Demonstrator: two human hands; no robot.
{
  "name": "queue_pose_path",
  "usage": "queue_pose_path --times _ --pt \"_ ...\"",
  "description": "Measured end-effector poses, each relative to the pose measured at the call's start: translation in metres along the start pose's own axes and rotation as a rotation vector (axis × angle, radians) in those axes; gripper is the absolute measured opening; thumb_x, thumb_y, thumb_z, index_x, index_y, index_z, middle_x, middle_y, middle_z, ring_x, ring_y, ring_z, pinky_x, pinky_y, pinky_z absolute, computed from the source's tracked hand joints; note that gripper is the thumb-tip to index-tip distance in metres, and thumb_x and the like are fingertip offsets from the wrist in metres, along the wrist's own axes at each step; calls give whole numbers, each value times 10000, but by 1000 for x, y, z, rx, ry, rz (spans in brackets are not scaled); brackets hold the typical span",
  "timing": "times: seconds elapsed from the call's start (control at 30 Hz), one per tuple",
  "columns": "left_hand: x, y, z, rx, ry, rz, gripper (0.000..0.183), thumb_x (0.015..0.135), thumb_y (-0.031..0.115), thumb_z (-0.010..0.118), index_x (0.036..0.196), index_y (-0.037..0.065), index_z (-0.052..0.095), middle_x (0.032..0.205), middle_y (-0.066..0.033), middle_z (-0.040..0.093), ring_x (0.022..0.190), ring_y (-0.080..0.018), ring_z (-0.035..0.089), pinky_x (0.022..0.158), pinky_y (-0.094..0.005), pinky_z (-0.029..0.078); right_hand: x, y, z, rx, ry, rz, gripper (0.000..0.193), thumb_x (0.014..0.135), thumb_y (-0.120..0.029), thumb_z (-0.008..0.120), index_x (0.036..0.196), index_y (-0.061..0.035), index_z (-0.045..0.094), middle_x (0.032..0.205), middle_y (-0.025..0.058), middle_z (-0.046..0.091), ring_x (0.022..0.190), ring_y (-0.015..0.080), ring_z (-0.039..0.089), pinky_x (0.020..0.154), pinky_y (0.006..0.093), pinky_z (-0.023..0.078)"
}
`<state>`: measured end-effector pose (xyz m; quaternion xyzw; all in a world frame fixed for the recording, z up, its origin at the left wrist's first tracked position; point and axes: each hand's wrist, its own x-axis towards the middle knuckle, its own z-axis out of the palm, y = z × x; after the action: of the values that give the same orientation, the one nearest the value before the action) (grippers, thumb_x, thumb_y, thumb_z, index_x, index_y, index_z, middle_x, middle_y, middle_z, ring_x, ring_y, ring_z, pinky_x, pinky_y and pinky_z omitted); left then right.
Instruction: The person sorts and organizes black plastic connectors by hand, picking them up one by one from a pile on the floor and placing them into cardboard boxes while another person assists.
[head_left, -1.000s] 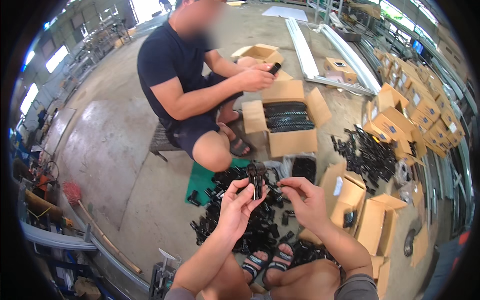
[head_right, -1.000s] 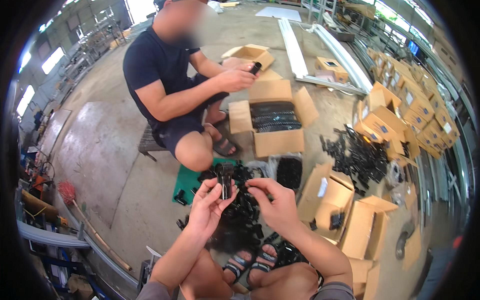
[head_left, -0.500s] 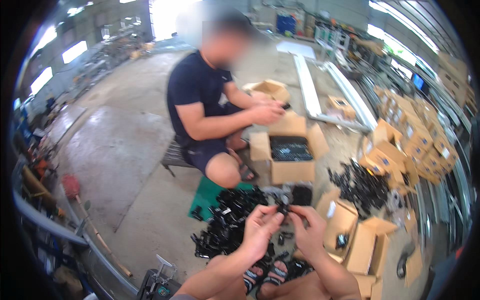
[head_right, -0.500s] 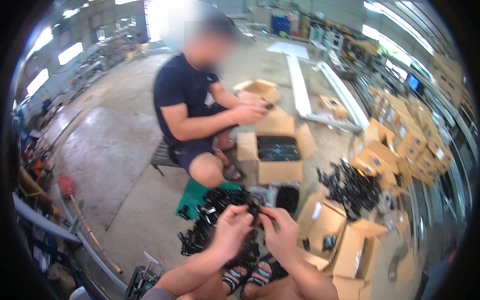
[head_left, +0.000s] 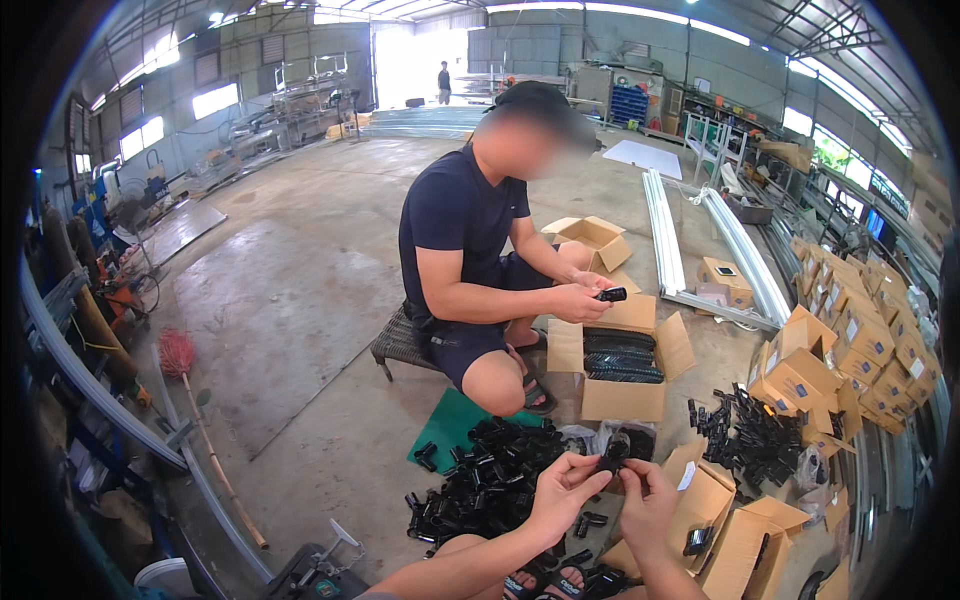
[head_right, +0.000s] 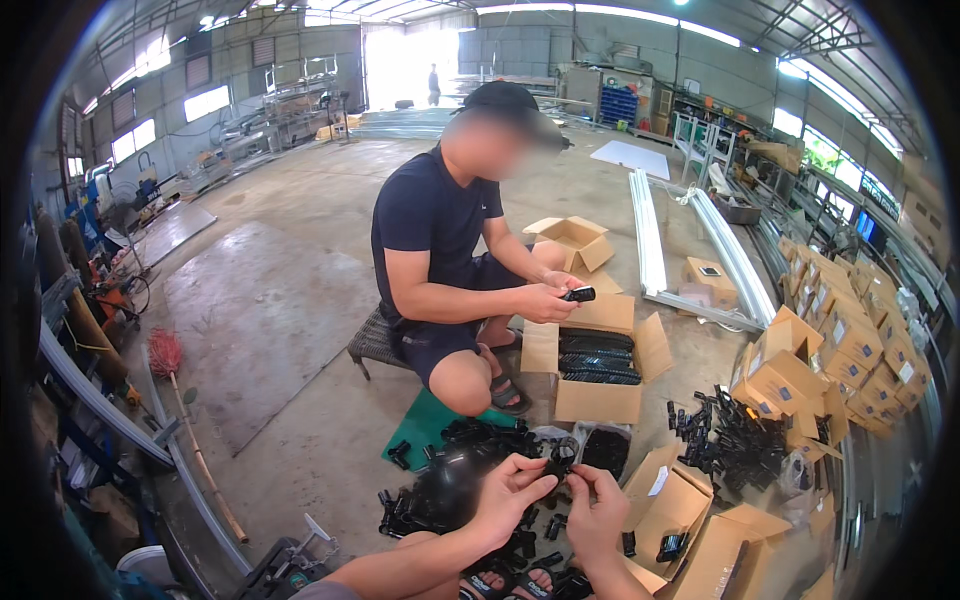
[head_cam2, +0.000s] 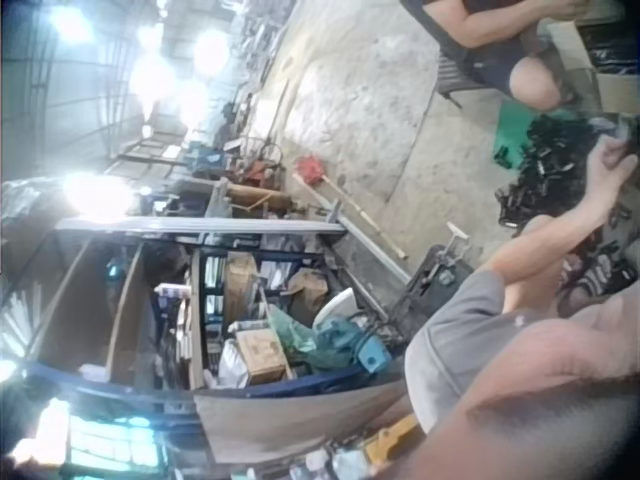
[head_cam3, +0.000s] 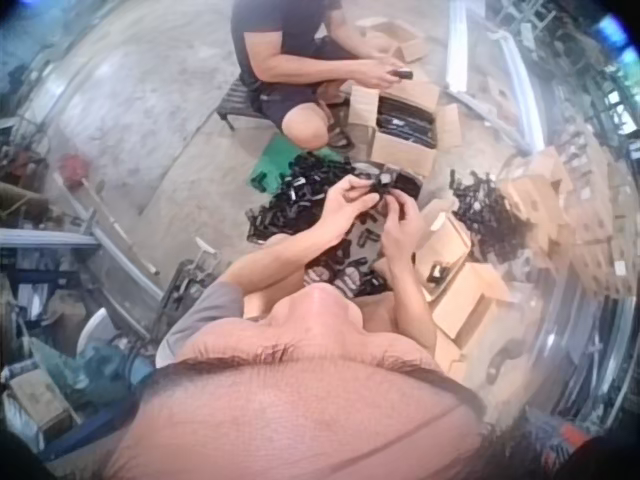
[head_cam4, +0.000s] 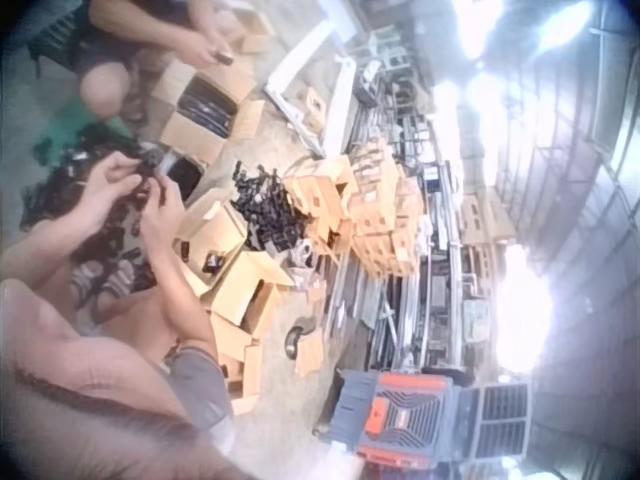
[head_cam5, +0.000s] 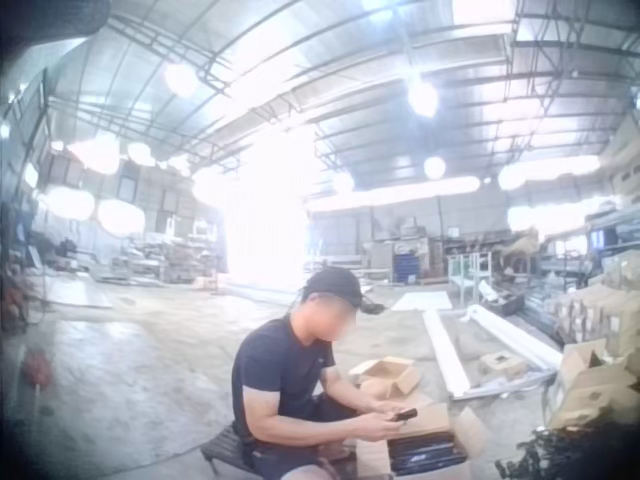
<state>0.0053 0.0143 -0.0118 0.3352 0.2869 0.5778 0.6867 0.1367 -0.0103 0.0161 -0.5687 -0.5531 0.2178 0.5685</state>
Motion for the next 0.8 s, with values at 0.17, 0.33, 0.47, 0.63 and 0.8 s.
queue_pose_path --times 0.17,0.33,0.47,0.63,0.8 --pt "-1 -9 0 92 -52 67 266 909 -8 728 1140 14 599 1139 -94 701 1042 -115 648 918 -273 527 0 0 -1 -234 4 -94 101 968 -53 584 948 32 637 828 151 630 740 283 630 668 376 483" --pt "-8 -11 -1 64 -54 76 254 909 -10 729 1136 -17 616 1145 -122 712 1036 -112 659 932 -261 533 -4 5 -2 -395 2 -236 73 961 -46 562 954 15 602 837 164 571 761 362 577 674 440 454" --pt "-8 -7 1 64 -35 79 254 905 -17 730 1132 -14 618 1134 -121 714 1026 -117 665 923 -261 536 -6 -3 -4 -345 -3 -256 73 940 -32 584 981 22 612 866 176 592 791 373 593 691 436 469" --pt "-9 8 13 189 34 66 243 893 -52 722 1106 -2 616 1116 -123 714 1018 -140 675 897 -274 554 -3 -10 -10 -309 -24 -263 113 915 -50 639 1006 15 653 887 185 635 835 379 631 725 426 500" --pt "-4 -2 0 16 35 80 249 883 -70 722 1083 2 592 1100 -116 709 982 -126 666 839 -262 538 0 -3 -3 -262 -28 -241 108 913 -61 678 998 4 673 859 154 658 752 273 665 664 347 514"
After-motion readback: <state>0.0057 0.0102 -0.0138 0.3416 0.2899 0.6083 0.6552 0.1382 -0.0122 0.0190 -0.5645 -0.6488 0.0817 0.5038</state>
